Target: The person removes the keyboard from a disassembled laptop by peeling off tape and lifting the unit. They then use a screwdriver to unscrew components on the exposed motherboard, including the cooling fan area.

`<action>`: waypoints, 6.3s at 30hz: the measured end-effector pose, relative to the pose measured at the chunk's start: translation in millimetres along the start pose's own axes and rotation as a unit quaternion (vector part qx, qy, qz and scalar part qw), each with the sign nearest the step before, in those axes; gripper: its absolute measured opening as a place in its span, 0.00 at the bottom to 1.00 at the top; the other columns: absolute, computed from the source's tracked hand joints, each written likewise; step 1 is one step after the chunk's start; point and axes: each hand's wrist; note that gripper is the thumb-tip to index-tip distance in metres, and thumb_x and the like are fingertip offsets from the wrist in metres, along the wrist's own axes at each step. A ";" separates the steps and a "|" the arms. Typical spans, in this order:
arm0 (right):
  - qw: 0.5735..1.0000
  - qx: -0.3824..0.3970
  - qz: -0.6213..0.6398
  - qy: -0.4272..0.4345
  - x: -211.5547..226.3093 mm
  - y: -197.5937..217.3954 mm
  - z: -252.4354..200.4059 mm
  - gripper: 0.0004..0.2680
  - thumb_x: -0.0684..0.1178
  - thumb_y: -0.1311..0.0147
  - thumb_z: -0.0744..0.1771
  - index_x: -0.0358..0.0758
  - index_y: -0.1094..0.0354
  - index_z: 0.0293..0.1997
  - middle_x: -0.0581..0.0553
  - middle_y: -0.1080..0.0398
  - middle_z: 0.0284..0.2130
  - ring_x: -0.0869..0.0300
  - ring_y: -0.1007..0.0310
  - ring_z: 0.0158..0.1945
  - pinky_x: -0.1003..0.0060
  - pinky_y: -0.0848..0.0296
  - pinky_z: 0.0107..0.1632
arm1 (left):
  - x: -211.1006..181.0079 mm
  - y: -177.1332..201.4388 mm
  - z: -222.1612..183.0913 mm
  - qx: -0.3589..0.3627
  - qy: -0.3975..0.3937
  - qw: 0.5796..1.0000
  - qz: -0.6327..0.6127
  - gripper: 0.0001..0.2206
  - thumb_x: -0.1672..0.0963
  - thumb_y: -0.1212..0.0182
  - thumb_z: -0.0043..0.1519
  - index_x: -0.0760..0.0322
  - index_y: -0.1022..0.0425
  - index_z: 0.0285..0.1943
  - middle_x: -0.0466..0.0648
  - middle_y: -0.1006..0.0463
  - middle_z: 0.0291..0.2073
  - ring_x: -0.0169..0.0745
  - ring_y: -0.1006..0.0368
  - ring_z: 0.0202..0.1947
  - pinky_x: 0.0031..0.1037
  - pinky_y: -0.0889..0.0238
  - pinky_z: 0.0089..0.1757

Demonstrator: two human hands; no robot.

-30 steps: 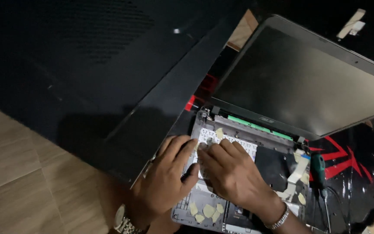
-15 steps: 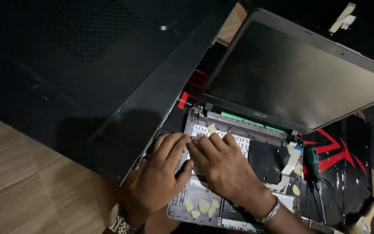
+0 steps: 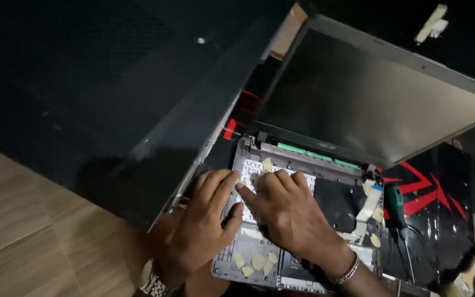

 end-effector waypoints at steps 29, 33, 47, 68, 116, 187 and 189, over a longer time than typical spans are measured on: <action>0.978 -0.134 0.157 -0.031 77.4 -14.6 -51.3 0.10 0.54 0.41 0.68 0.37 0.24 0.34 0.47 0.36 0.30 0.54 0.36 0.32 0.59 0.42 0.31 | -5.5 4.9 -0.7 -0.016 0.032 0.997 -0.067 0.21 0.58 0.42 0.65 0.74 0.33 0.67 0.57 0.28 0.56 0.54 0.33 0.58 0.41 0.35 0.55; 0.980 -0.138 0.122 -0.077 84.4 -27.6 -59.0 0.06 0.45 0.31 0.63 0.37 0.25 0.32 0.47 0.34 0.28 0.53 0.35 0.32 0.58 0.39 0.27 | -5.3 4.4 -0.4 -0.017 0.033 0.998 -0.058 0.22 0.58 0.41 0.64 0.74 0.33 0.67 0.56 0.28 0.56 0.52 0.33 0.57 0.40 0.33 0.53; 0.935 -0.036 0.268 -0.229 73.2 -6.3 -50.4 0.05 0.41 0.44 0.65 0.38 0.31 0.28 0.46 0.27 0.29 0.58 0.29 0.34 0.64 0.30 0.33 | 0.1 8.4 -1.8 -0.006 0.034 0.997 -0.070 0.21 0.58 0.42 0.65 0.72 0.32 0.67 0.54 0.28 0.57 0.49 0.31 0.57 0.37 0.34 0.55; 0.980 -0.124 0.102 -0.118 68.6 -16.1 -15.9 0.04 0.35 0.42 0.65 0.27 0.30 0.41 0.35 0.29 0.37 0.48 0.29 0.36 0.59 0.27 0.35 | 1.8 9.3 -0.9 0.028 0.088 0.990 -0.111 0.21 0.57 0.42 0.65 0.69 0.33 0.67 0.51 0.30 0.59 0.43 0.27 0.55 0.27 0.25 0.48; 0.996 0.064 0.044 -0.036 30.9 -7.9 -45.1 0.21 0.52 0.34 0.61 0.51 0.30 0.62 0.47 0.30 0.49 0.47 0.33 0.53 0.49 0.38 0.46 | 0.1 12.7 2.1 0.041 0.074 0.994 -0.075 0.27 0.59 0.34 0.58 0.70 0.32 0.68 0.53 0.30 0.57 0.50 0.31 0.57 0.37 0.36 0.56; 0.980 0.038 0.181 0.076 56.8 24.5 -44.0 0.07 0.50 0.43 0.71 0.38 0.28 0.48 0.39 0.30 0.50 0.46 0.32 0.54 0.52 0.37 0.49 | 3.0 9.0 -0.1 0.062 0.071 0.987 -0.133 0.27 0.57 0.39 0.63 0.70 0.38 0.73 0.54 0.33 0.57 0.49 0.35 0.58 0.38 0.36 0.57; 0.986 -0.082 0.122 0.083 56.4 16.9 -53.8 0.04 0.44 0.51 0.72 0.39 0.30 0.46 0.41 0.28 0.44 0.49 0.27 0.47 0.56 0.33 0.43 | 6.0 6.0 -1.1 0.057 0.062 0.989 -0.122 0.27 0.57 0.39 0.63 0.70 0.38 0.72 0.55 0.33 0.58 0.51 0.34 0.57 0.40 0.36 0.56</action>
Point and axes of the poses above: each hand's wrist, its own z-axis towards the middle knuckle, its own y-axis out of the back of the hand, x = y × z
